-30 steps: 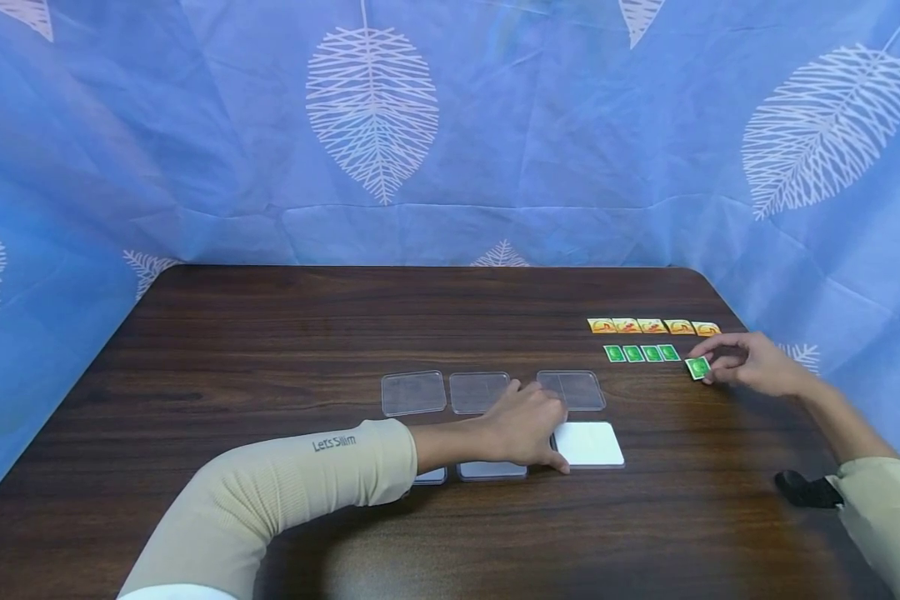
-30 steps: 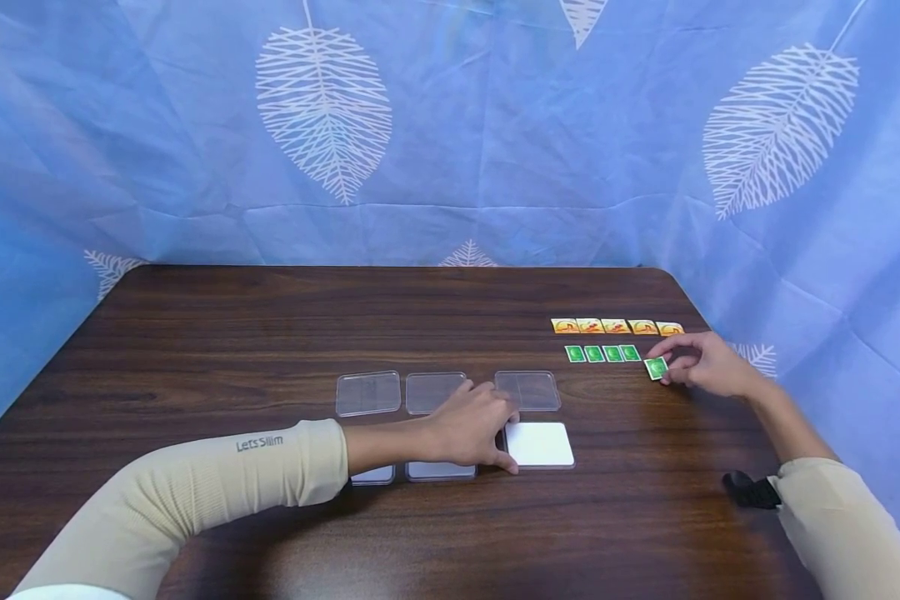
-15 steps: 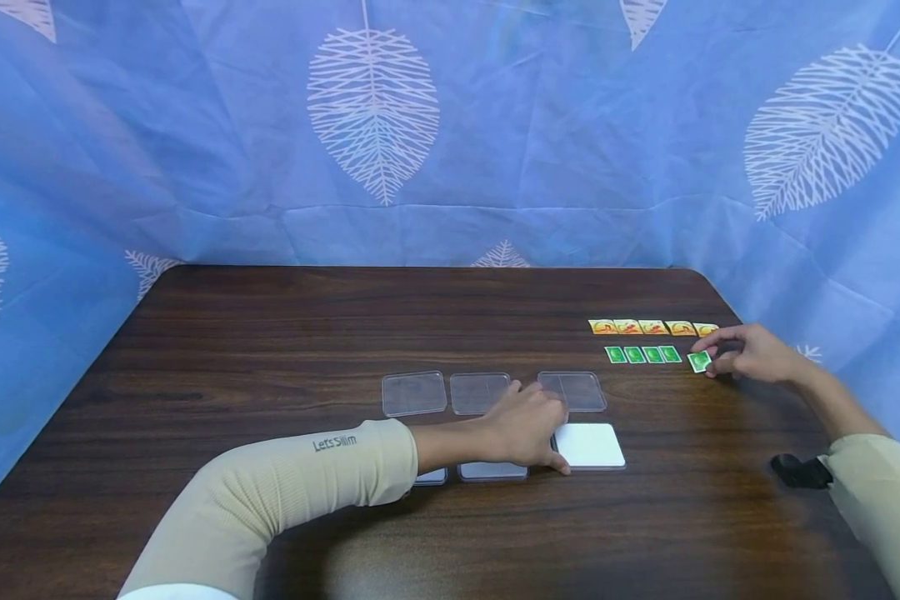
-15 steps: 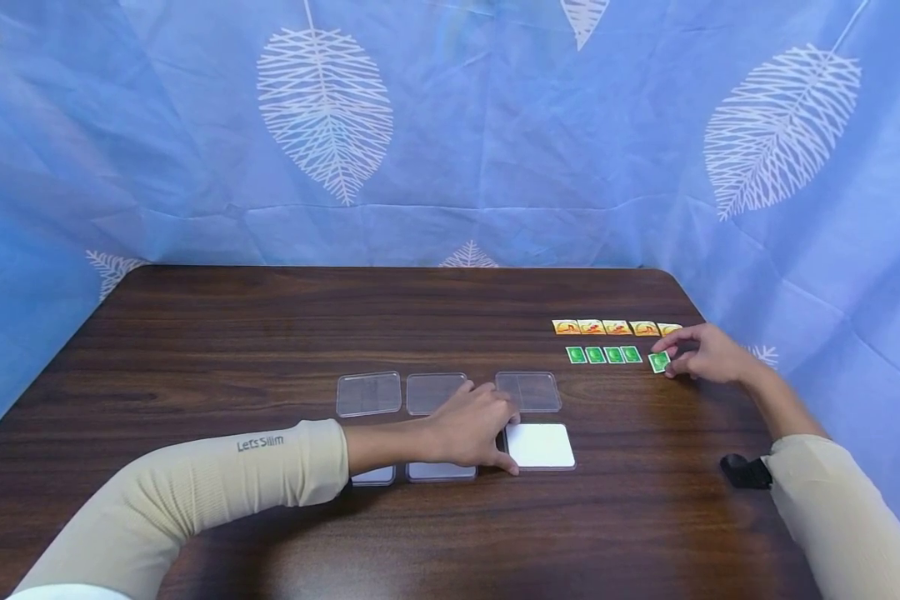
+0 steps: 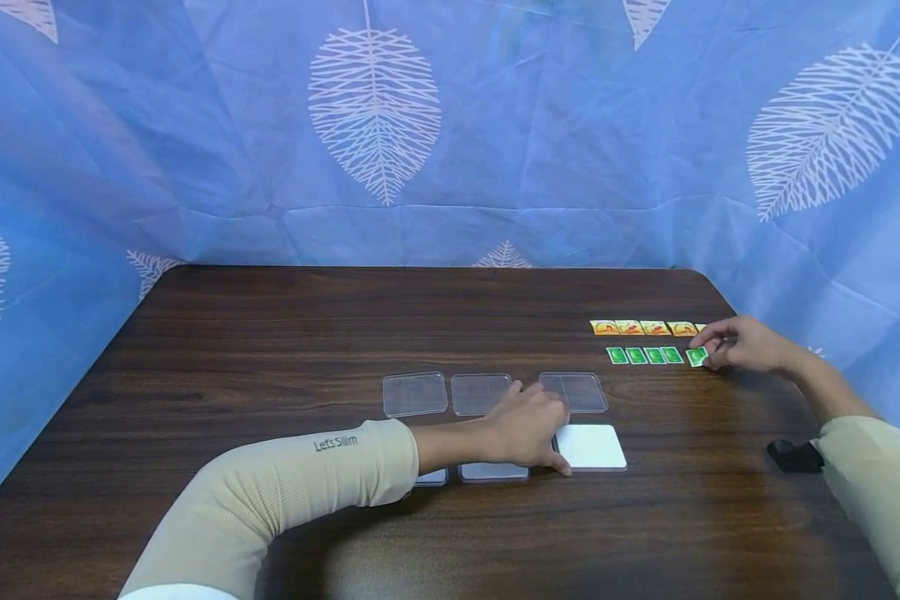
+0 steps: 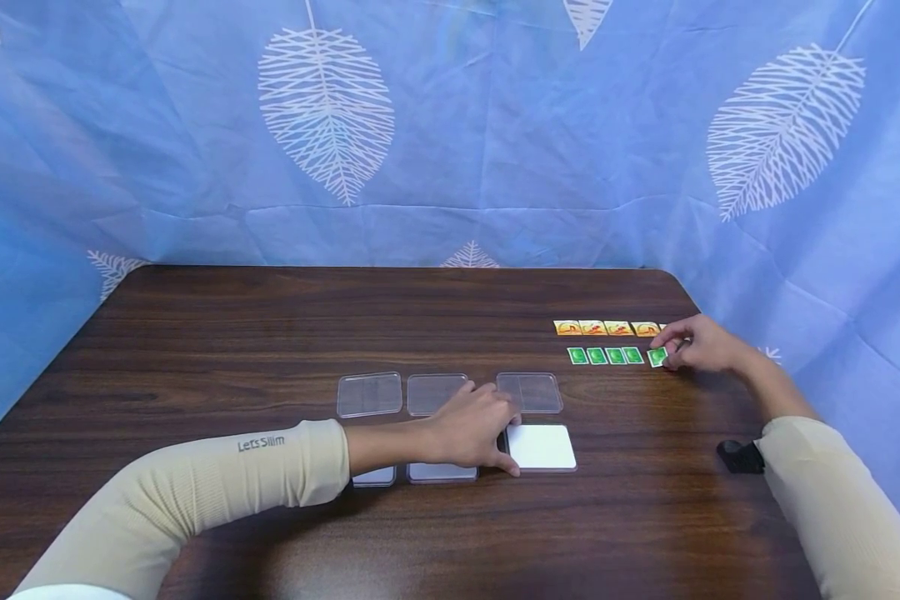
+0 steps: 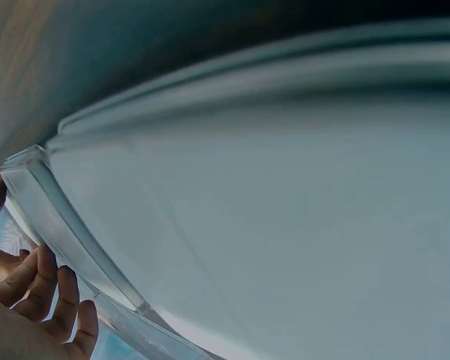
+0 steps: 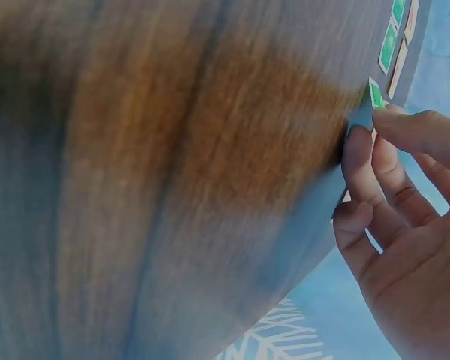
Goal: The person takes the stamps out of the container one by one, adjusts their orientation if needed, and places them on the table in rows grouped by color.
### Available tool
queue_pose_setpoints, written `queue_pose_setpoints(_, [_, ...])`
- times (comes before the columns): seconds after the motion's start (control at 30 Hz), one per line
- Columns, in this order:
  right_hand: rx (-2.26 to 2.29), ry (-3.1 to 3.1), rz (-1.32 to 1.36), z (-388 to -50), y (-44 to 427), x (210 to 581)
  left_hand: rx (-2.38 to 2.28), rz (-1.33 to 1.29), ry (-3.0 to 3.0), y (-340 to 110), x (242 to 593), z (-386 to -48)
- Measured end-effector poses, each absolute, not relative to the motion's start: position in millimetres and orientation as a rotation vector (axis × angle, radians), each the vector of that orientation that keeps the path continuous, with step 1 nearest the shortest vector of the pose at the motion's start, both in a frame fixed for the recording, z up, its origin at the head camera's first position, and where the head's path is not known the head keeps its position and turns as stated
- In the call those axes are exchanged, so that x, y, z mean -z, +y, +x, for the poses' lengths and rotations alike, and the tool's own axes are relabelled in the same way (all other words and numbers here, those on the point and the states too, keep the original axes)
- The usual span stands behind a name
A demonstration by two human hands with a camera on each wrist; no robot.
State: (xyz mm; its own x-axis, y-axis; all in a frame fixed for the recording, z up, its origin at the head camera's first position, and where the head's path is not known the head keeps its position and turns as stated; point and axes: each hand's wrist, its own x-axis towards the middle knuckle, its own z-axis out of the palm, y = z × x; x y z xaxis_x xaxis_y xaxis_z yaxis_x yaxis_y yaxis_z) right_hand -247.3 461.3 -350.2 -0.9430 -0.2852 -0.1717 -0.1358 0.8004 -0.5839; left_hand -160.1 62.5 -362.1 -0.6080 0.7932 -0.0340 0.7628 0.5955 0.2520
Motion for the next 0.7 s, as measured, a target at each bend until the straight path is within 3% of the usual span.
queue_pose_setpoints(0.7, [0.776,2.765,-0.401,-254.7,457.4,351.9,-0.291,1.328,2.71,63.7,364.8,-161.1])
